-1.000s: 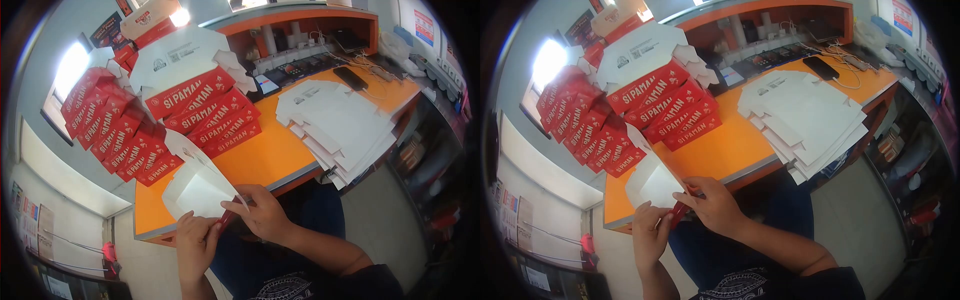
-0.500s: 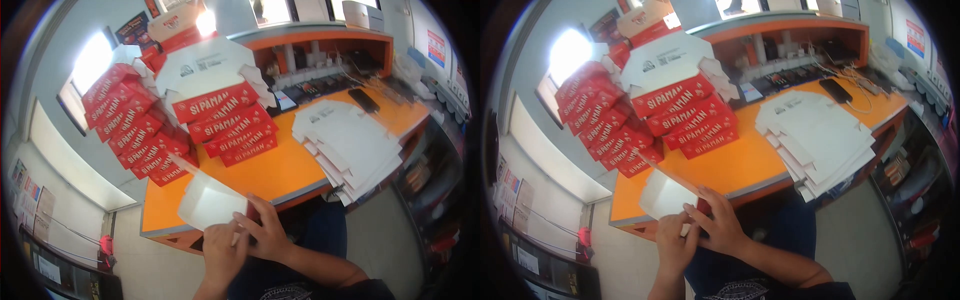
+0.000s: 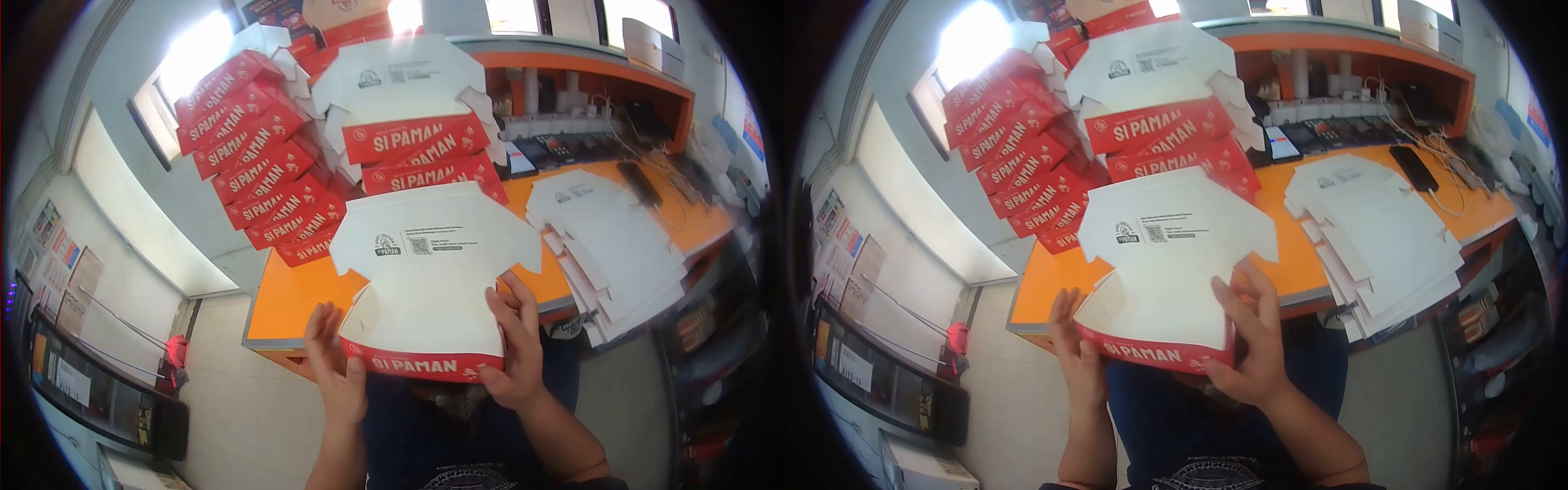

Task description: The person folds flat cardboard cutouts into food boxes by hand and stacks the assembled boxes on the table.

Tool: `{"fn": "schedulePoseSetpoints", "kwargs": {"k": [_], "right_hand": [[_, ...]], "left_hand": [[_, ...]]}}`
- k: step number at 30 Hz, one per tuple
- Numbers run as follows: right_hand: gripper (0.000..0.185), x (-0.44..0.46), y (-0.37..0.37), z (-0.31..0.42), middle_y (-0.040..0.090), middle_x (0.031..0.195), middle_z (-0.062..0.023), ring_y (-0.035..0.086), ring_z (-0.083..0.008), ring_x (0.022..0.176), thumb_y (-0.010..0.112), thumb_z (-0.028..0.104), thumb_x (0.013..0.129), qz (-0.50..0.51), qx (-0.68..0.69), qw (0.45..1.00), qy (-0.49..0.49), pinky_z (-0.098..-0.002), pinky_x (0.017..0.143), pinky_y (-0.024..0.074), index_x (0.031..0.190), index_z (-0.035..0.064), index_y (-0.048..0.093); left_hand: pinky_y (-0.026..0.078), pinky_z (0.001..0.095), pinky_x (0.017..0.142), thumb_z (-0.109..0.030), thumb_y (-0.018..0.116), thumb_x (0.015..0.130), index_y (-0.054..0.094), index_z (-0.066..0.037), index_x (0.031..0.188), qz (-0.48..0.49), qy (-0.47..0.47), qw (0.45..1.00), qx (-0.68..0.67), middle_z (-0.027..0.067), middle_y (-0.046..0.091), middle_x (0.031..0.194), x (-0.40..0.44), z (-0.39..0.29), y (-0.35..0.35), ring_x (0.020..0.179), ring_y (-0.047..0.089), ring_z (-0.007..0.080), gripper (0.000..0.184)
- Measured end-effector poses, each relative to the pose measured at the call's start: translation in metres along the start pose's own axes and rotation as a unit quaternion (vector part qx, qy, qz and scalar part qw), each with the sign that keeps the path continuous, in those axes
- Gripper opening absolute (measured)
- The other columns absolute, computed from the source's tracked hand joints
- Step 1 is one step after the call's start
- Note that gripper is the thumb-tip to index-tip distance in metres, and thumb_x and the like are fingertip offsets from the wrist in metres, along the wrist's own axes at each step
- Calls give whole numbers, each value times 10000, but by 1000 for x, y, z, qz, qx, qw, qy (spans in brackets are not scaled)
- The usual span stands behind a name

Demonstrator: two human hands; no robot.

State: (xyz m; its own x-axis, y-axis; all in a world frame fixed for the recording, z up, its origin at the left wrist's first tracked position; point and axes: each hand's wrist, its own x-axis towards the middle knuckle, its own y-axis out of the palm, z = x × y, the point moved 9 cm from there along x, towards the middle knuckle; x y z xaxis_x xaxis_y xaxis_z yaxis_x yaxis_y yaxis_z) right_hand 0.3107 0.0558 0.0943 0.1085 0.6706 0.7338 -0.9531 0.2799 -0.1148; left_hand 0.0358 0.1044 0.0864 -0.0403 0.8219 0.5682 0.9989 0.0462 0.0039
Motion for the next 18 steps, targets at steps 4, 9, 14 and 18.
{"fn": "schedulePoseSetpoints", "kwargs": {"k": [4, 9, 14, 18], "right_hand": [[898, 18, -2, 12, 294, 1640, -302, 431, -404, 1431, 734, 536, 883, 30, 36, 999, -17, -528, 1194, 365, 1563, -16, 535], [1104, 42, -5, 27, 238, 1676, -322, 316, -448, 1532, 676, 692, 918, 36, 2, 998, -57, -552, 1253, 263, 1662, -44, 326], [1108, 80, -18, 31, 161, 1743, -266, 245, -392, 1598, 615, 662, 1009, 6, 37, 999, -11, -511, 1292, 216, 1704, -42, 116], [941, 143, -57, 46, 197, 1747, -224, 335, -320, 1566, 593, 538, 1073, -62, 101, 993, -28, -439, 1248, 361, 1722, 46, 122]], "left_hand": [[306, 475, 1270, -491, 796, 945, 95, -20, 1703, 84, -53, 976, -192, 183, 318, 1676, 4, 1, 25, 1547, 358, 301, 1135], [345, 452, 1245, -387, 841, 917, 104, -21, 1705, 85, -116, 960, -238, 177, 382, 1632, 27, -28, 39, 1516, 408, 284, 1140], [347, 428, 1246, -415, 781, 972, 147, -17, 1705, 105, 18, 983, -147, 190, 369, 1657, 68, -77, 59, 1531, 393, 280, 1048], [317, 481, 1277, -560, 615, 1061, 208, -46, 1700, 98, 143, 971, -167, 163, 319, 1725, 121, -101, 73, 1590, 341, 286, 915]]}}
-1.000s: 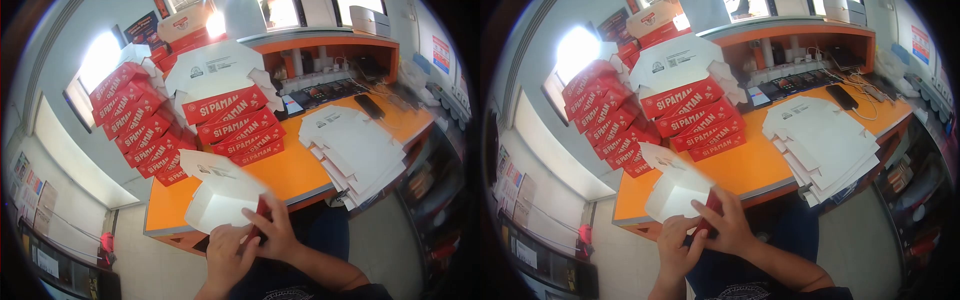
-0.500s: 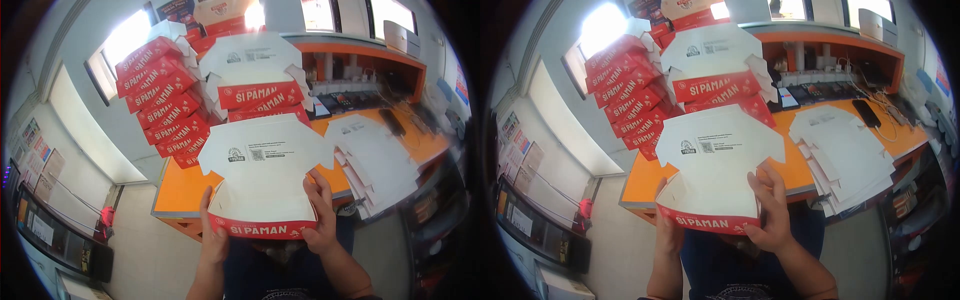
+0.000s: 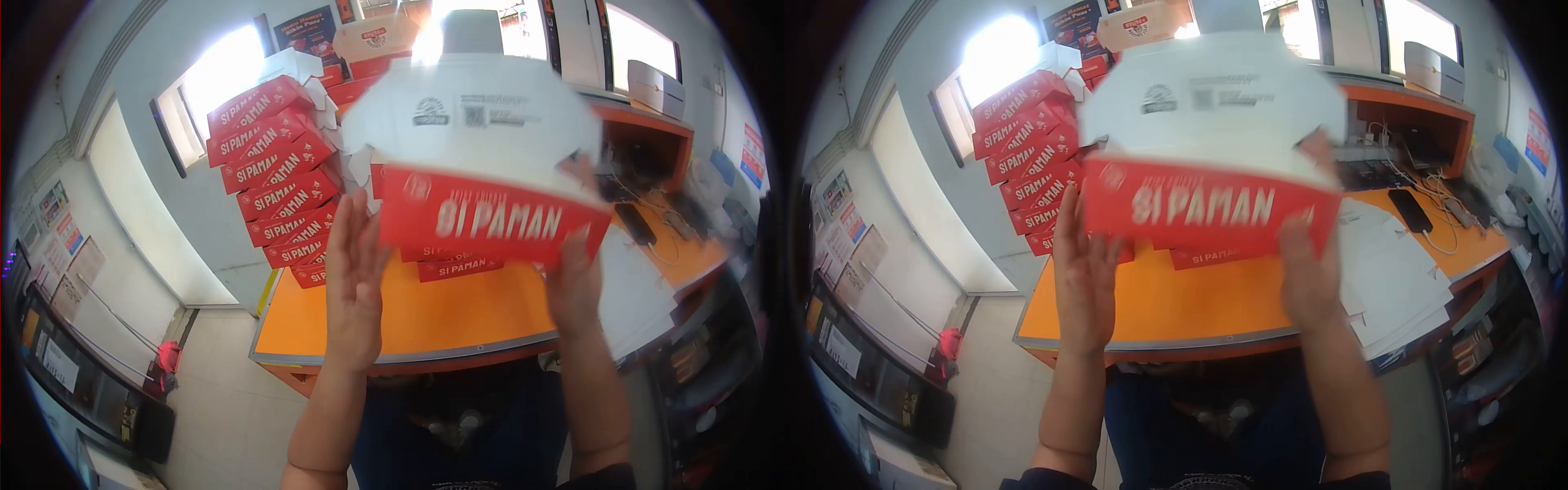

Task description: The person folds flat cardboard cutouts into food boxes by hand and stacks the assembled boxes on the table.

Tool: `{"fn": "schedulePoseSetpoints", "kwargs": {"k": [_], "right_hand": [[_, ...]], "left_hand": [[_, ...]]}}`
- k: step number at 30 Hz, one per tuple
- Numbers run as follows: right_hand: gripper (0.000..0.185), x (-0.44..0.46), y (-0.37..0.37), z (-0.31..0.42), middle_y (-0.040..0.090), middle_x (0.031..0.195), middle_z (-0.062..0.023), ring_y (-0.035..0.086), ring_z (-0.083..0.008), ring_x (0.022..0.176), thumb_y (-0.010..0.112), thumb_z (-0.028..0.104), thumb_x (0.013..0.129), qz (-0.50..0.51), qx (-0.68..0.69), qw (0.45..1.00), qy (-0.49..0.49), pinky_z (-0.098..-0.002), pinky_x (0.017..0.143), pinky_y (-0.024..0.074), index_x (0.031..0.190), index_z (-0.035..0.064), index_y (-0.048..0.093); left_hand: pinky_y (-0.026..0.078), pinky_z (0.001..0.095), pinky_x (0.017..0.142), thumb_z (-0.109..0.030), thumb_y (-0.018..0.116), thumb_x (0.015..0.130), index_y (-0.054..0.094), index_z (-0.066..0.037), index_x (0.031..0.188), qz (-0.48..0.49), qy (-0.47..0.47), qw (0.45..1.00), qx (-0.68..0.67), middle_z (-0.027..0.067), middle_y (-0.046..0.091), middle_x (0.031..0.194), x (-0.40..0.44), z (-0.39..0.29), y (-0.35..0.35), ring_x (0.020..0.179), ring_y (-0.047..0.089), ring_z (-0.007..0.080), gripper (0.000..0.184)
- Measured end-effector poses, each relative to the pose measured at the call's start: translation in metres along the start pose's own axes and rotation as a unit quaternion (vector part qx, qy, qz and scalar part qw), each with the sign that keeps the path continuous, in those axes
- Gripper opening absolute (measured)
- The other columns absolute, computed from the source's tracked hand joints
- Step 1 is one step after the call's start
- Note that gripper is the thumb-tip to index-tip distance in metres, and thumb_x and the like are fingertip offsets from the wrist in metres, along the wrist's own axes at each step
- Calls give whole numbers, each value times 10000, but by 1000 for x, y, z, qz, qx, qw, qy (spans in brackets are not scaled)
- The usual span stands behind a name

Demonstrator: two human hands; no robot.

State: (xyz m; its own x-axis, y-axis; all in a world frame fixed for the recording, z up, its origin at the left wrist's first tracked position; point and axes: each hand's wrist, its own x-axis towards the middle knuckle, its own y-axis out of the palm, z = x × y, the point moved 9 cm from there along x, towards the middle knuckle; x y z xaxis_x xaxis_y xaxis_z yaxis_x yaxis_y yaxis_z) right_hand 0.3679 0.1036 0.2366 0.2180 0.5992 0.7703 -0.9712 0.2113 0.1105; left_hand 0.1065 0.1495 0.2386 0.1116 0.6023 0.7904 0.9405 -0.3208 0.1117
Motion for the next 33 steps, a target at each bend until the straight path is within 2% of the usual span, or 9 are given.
{"fn": "schedulePoseSetpoints", "kwargs": {"k": [1, 3, 7, 10, 13, 20, 23, 28, 33], "right_hand": [[898, 21, -8, 4, 213, 1744, -216, 365, -302, 1554, 589, 505, 1088, -21, 14, 999, -25, -420, 1231, 408, 1728, 74, 130], [868, 62, -24, 12, 248, 1730, -217, 417, -297, 1529, 607, 479, 1086, -40, -119, 986, -112, -423, 1204, 457, 1730, 133, 140], [908, 124, -27, 11, 255, 1725, -232, 445, -316, 1518, 682, 440, 1056, -18, -156, 982, -107, -439, 1217, 444, 1723, 139, 145], [1000, 162, -17, -8, 288, 1704, -258, 447, -325, 1523, 778, 394, 998, 51, -133, 982, -125, -443, 1211, 451, 1721, 146, 134], [1046, 180, 0, -28, 321, 1685, -261, 460, -336, 1512, 817, 372, 969, 109, -78, 987, -92, -449, 1205, 458, 1722, 150, 126], [1129, 188, 16, -71, 382, 1646, -285, 467, -371, 1494, 884, 355, 907, 133, -109, 984, -53, -484, 1217, 439, 1724, 122, 141], [1126, 182, 22, -84, 378, 1655, -285, 459, -381, 1500, 883, 338, 909, 167, -98, 981, -10, -499, 1228, 411, 1726, 115, 142], [1026, 177, 26, -91, 328, 1693, -314, 338, -434, 1584, 813, 354, 962, 176, -79, 980, 41, -524, 1278, 308, 1730, 133, 171], [908, 176, 23, -102, 278, 1722, -320, 227, -465, 1631, 733, 338, 1010, 179, -76, 980, 48, -532, 1300, 251, 1728, 145, 211]], "left_hand": [[345, 491, 1269, -533, 649, 1062, 258, -77, 1690, -17, 40, 999, 33, 142, 362, 1695, 7, 10, -13, 1580, 365, 283, 869], [339, 485, 1261, -446, 680, 1047, 303, -28, 1660, -75, 80, 986, 123, 177, 395, 1670, 6, 34, -38, 1558, 389, 316, 833], [382, 481, 1217, -239, 743, 997, 433, 15, 1561, -89, 106, 924, 357, 187, 501, 1549, -20, 117, -80, 1443, 491, 328, 692], [405, 486, 1183, -167, 756, 958, 486, 28, 1501, -116, -2, 955, 274, 203, 536, 1470, -24, 143, -85, 1360, 535, 353, 637], [413, 478, 1172, -171, 767, 941, 479, 28, 1497, -16, 40, 918, 394, 223, 530, 1464, -26, 123, -59, 1375, 520, 386, 657], [417, 486, 1166, -188, 778, 930, 454, 22, 1515, -17, -33, 933, 357, 235, 514, 1483, -27, 144, -66, 1392, 495, 403, 701], [428, 486, 1155, -197, 783, 929, 436, 18, 1535, -11, -41, 935, 352, 240, 498, 1499, -28, 146, -66, 1391, 495, 405, 731], [449, 459, 1151, -177, 773, 941, 408, -15, 1584, 1, -51, 936, 348, 195, 483, 1539, -27, 142, -62, 1436, 494, 332, 757], [456, 460, 1150, -170, 770, 943, 400, -14, 1591, 6, -54, 941, 335, 192, 480, 1543, -28, 143, -60, 1453, 484, 329, 762]]}}
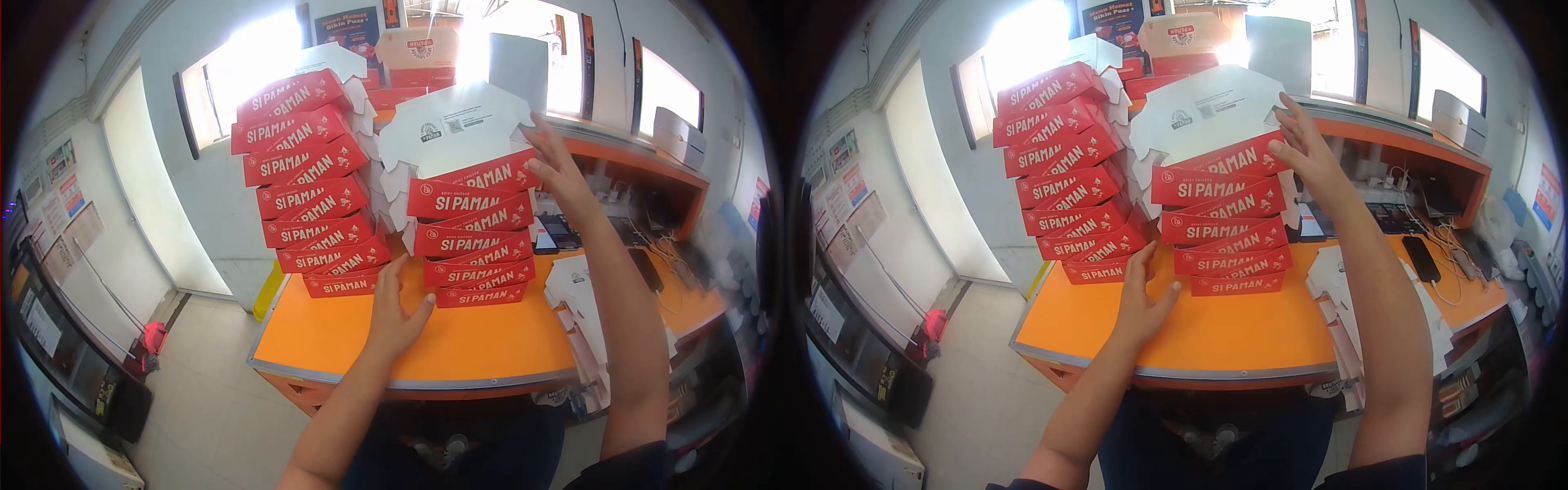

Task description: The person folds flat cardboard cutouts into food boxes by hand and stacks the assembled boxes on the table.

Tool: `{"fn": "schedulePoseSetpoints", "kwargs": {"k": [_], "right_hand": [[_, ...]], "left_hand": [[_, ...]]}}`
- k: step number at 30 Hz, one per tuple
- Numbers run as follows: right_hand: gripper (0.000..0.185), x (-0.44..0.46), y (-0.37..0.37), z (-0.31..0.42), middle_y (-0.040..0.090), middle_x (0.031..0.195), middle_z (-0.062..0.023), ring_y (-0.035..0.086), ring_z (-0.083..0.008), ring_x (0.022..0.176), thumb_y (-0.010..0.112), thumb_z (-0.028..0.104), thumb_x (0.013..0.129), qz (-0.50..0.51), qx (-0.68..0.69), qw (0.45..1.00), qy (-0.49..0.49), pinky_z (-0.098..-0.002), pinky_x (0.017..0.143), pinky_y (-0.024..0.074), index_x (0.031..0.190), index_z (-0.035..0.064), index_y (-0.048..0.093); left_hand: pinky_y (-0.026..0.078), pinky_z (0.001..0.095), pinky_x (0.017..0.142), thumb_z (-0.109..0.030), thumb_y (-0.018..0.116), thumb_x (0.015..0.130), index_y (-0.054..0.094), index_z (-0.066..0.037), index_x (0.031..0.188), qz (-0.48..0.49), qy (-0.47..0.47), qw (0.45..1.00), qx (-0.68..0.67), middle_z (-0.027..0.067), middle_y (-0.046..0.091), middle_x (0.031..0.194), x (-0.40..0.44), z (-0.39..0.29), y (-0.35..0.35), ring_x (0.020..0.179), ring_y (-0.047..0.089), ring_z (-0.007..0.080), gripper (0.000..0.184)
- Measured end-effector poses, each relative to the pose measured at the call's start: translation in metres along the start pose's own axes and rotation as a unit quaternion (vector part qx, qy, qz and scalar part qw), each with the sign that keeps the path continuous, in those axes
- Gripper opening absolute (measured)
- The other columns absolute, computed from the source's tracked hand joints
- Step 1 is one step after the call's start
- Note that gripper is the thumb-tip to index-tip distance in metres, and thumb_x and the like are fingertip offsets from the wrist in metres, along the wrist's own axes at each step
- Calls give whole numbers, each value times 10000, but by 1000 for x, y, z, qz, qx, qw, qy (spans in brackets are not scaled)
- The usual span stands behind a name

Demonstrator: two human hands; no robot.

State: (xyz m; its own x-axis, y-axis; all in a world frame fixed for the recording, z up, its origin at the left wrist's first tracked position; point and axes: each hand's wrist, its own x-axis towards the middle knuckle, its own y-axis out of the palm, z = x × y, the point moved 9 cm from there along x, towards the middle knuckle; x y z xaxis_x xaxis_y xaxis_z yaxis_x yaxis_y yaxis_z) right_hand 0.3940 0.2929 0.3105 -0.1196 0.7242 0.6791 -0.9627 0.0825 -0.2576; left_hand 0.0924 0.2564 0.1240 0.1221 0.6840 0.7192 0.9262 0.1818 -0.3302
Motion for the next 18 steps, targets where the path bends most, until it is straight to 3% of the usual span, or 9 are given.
{"fn": "schedulePoseSetpoints", "kwargs": {"k": [2, 5, 8, 9, 11, 13, 16, 18], "right_hand": [[866, -2, -1, -1, 264, 1733, -308, 224, -469, 1630, 710, 329, 1025, -22, -19, 1000, 9, -527, 1286, 291, 1723, 141, 233], [748, -19, -19, 14, 450, 1636, -271, 430, -403, 1539, 718, 338, 1022, -119, -78, 990, 12, -470, 1191, 434, 1649, 100, 387], [619, -62, -59, 6, 631, 1433, -216, 618, -313, 1332, 750, 359, 1003, -160, -248, 951, 95, -417, 1050, 529, 1500, 50, 549], [559, -82, -61, 5, 695, 1265, -184, 682, -298, 1161, 779, 357, 972, -137, -318, 933, 96, -421, 983, 547, 1391, 25, 617], [693, -126, -65, -25, 671, 1325, -216, 659, -346, 1239, 821, 453, 910, 12, -466, 876, 125, -450, 1037, 536, 1421, 35, 612], [848, -175, -71, -49, 652, 1361, -240, 633, -378, 1299, 862, 558, 820, 119, -524, 802, 260, -473, 1092, 514, 1442, 39, 613], [917, -227, -74, -58, 626, 1406, -263, 603, -385, 1355, 875, 604, 769, 192, -511, 763, 348, -470, 1127, 497, 1445, 38, 624], [873, -242, -69, -48, 631, 1413, -258, 610, -389, 1345, 861, 562, 794, 220, -530, 738, 355, -460, 1121, 504, 1453, 42, 620]], "left_hand": [[457, 459, 1150, -167, 769, 944, 405, -15, 1589, -3, -1, 1000, 7, 191, 481, 1544, -1, 1, -1, 1458, 482, 324, 757], [459, 457, 1149, -159, 767, 947, 414, -20, 1585, -14, -2, 1000, 9, 186, 486, 1546, 0, 3, -4, 1454, 491, 314, 742], [473, 451, 1113, -162, 769, 948, 426, -17, 1574, -24, -18, 1000, -1, 195, 507, 1510, -2, 5, -6, 1406, 520, 323, 729], [486, 445, 1079, -172, 775, 943, 431, -11, 1567, -34, -19, 999, 5, 208, 523, 1475, -3, 7, -6, 1369, 539, 338, 730], [503, 442, 1036, -183, 780, 939, 438, -10, 1559, -43, -26, 999, 11, 216, 536, 1445, -2, 11, -6, 1334, 555, 349, 729], [511, 445, 1019, -185, 778, 942, 439, -21, 1560, -36, -41, 998, 13, 208, 531, 1456, -3, 14, -4, 1336, 552, 343, 723], [512, 454, 1016, -184, 780, 942, 432, -30, 1567, -28, -58, 998, 3, 193, 521, 1461, -5, 14, 0, 1330, 550, 340, 731], [513, 455, 1013, -186, 780, 944, 426, -33, 1572, -19, -65, 998, 6, 185, 515, 1459, -6, 19, 2, 1326, 549, 336, 737]]}}
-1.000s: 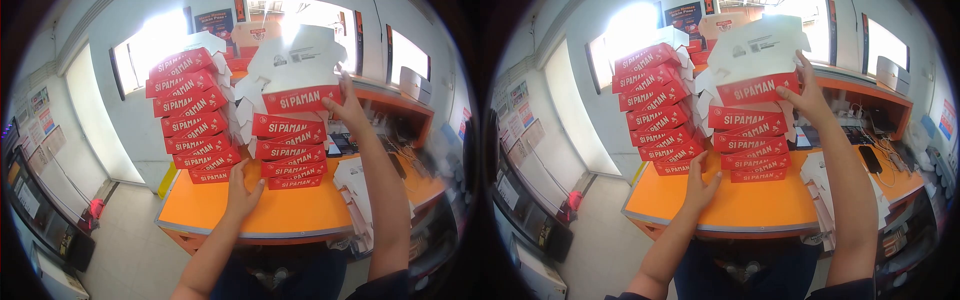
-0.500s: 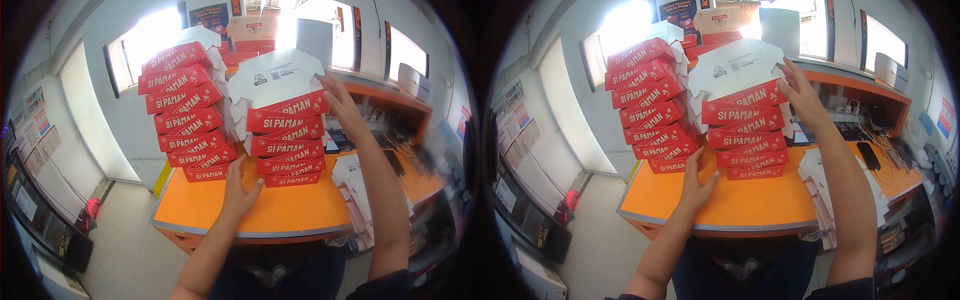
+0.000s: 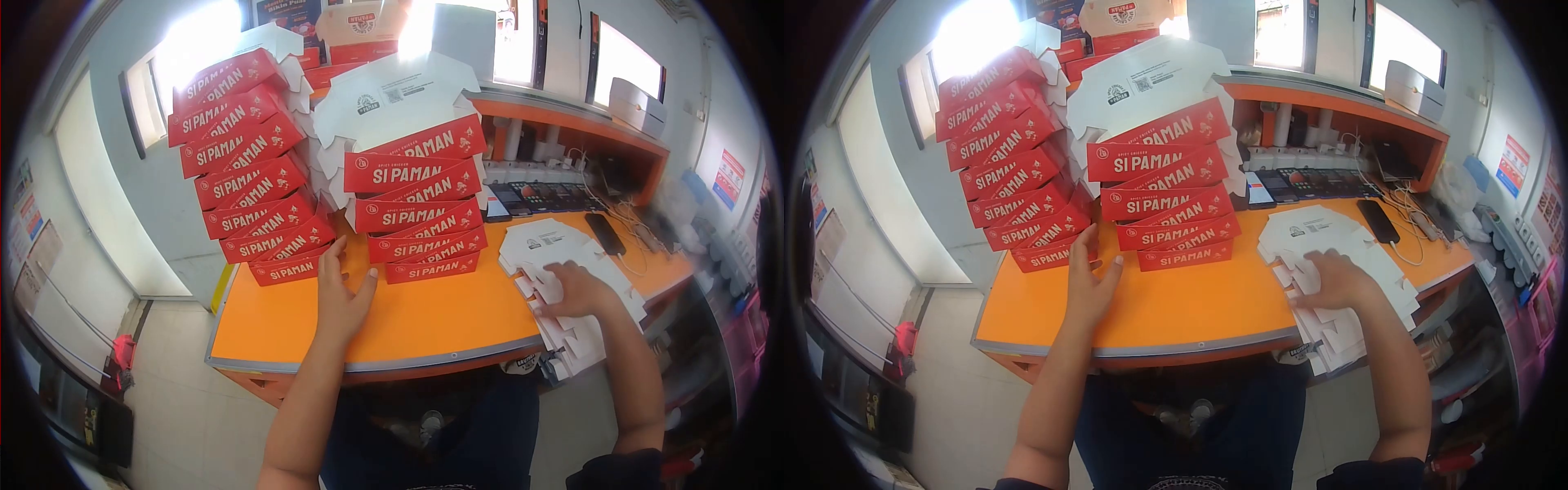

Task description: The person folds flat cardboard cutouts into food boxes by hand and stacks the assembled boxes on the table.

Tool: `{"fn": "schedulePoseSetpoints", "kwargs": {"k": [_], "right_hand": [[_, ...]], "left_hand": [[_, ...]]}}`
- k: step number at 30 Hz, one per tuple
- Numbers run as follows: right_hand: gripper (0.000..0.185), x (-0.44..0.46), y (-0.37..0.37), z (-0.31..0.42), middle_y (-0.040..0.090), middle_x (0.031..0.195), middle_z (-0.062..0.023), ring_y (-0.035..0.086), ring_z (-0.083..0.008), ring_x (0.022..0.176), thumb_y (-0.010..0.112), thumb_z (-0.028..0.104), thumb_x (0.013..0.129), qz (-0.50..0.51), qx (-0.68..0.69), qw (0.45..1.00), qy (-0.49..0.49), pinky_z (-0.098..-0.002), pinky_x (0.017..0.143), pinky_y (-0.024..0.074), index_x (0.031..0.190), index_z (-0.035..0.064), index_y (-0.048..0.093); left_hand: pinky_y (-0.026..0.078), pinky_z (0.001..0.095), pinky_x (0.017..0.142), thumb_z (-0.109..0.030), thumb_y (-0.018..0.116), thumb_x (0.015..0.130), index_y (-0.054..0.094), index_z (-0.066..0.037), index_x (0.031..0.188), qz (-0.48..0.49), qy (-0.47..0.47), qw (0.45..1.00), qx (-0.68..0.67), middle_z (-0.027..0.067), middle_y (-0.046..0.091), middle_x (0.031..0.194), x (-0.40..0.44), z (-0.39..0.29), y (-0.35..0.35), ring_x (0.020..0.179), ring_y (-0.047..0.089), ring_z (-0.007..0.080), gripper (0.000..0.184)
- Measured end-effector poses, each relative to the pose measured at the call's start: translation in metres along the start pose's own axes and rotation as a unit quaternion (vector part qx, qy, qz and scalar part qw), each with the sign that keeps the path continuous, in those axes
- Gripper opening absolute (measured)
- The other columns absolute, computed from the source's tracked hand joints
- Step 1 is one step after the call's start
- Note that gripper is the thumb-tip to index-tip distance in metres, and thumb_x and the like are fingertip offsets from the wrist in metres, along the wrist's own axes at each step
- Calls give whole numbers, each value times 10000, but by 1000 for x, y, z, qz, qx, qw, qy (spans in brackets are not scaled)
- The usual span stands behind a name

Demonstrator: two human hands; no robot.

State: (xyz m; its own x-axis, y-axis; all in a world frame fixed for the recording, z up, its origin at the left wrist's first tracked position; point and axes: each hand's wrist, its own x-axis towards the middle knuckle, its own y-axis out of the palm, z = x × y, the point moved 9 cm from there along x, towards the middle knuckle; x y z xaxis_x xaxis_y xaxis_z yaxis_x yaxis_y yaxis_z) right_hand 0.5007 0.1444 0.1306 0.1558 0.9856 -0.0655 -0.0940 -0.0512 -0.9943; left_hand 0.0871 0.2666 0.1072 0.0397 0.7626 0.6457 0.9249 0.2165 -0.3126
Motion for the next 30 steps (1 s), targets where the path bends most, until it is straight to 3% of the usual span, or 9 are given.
{"fn": "schedulePoseSetpoints", "kwargs": {"k": [7, 10, 16, 20, 21, 23, 25, 26, 30], "right_hand": [[389, -4, -8, -37, 772, 1081, -226, 743, -378, 1039, 714, 311, 944, 17, 124, 991, 53, -437, 926, 564, 1161, -9, 761], [303, -4, -14, -70, 763, 946, -220, 732, -382, 888, 656, 236, 986, -120, 196, 972, 39, -460, 834, 549, 974, -49, 758], [250, -86, -92, -64, 711, 871, -95, 669, -175, 804, 591, 174, 1086, -412, 311, 857, 7, -353, 757, 523, 1035, -46, 698], [222, -124, -55, -18, 691, 983, 8, 615, -69, 899, 572, 195, 1129, -346, 551, 759, -32, -271, 802, 509, 1128, -2, 677], [235, -133, -35, -5, 706, 1019, -14, 635, -87, 939, 592, 171, 1116, -288, 506, 812, -30, -274, 852, 524, 1219, -22, 678], [221, -147, 0, 50, 709, 1111, -44, 636, -115, 1002, 614, 111, 1092, -219, 574, 785, -77, -298, 903, 535, 1236, -44, 679], [186, -149, 42, 104, 702, 1077, -82, 653, -148, 970, 622, 75, 1072, -135, 607, 771, -139, -308, 871, 534, 1208, -27, 697], [185, -147, 59, 129, 702, 1057, -98, 662, -164, 942, 625, 64, 1065, -65, 602, 775, -182, -313, 851, 535, 1207, -23, 703], [191, -145, 94, 185, 706, 1006, -105, 677, -171, 923, 626, 76, 1066, 58, 593, 771, -226, -313, 820, 540, 1209, -20, 709]], "left_hand": [[519, 434, 988, -177, 770, 956, 446, -42, 1563, -1, -25, 1000, 3, 171, 517, 1437, 0, 11, -2, 1286, 561, 304, 701], [525, 426, 973, -171, 766, 956, 476, -41, 1538, -6, -31, 999, -15, 162, 535, 1406, 0, 13, -2, 1255, 576, 294, 664], [532, 401, 957, -138, 738, 964, 537, -34, 1477, -59, 17, 998, 1, 153, 575, 1332, 1, 1, -15, 1217, 604, 272, 561], [529, 406, 1018, -99, 701, 982, 536, -6, 1466, 1, 27, 999, -40, 160, 588, 1384, -38, -41, -2, 1269, 619, 270, 520], [524, 411, 1056, -88, 691, 987, 529, 4, 1470, 51, 6, 995, -88, 164, 587, 1414, -59, -51, 11, 1303, 617, 275, 518], [470, 428, 1158, -114, 715, 1010, 480, 16, 1513, 245, -83, 917, -302, 153, 598, 1461, -115, -74, 50, 1397, 562, 265, 570], [444, 449, 1195, -119, 736, 1011, 451, 5, 1540, 413, -107, 840, -335, 148, 587, 1476, -179, -87, 76, 1429, 540, 272, 614], [444, 465, 1194, -98, 754, 999, 458, -8, 1533, 382, -109, 836, -379, 144, 592, 1459, -192, -110, 73, 1436, 532, 276, 618], [544, 331, 874, -243, 748, 1040, 682, 5, 1189, 353, -239, 850, -308, 93, 724, 1090, -249, -52, 71, 986, 674, 169, 296]]}}
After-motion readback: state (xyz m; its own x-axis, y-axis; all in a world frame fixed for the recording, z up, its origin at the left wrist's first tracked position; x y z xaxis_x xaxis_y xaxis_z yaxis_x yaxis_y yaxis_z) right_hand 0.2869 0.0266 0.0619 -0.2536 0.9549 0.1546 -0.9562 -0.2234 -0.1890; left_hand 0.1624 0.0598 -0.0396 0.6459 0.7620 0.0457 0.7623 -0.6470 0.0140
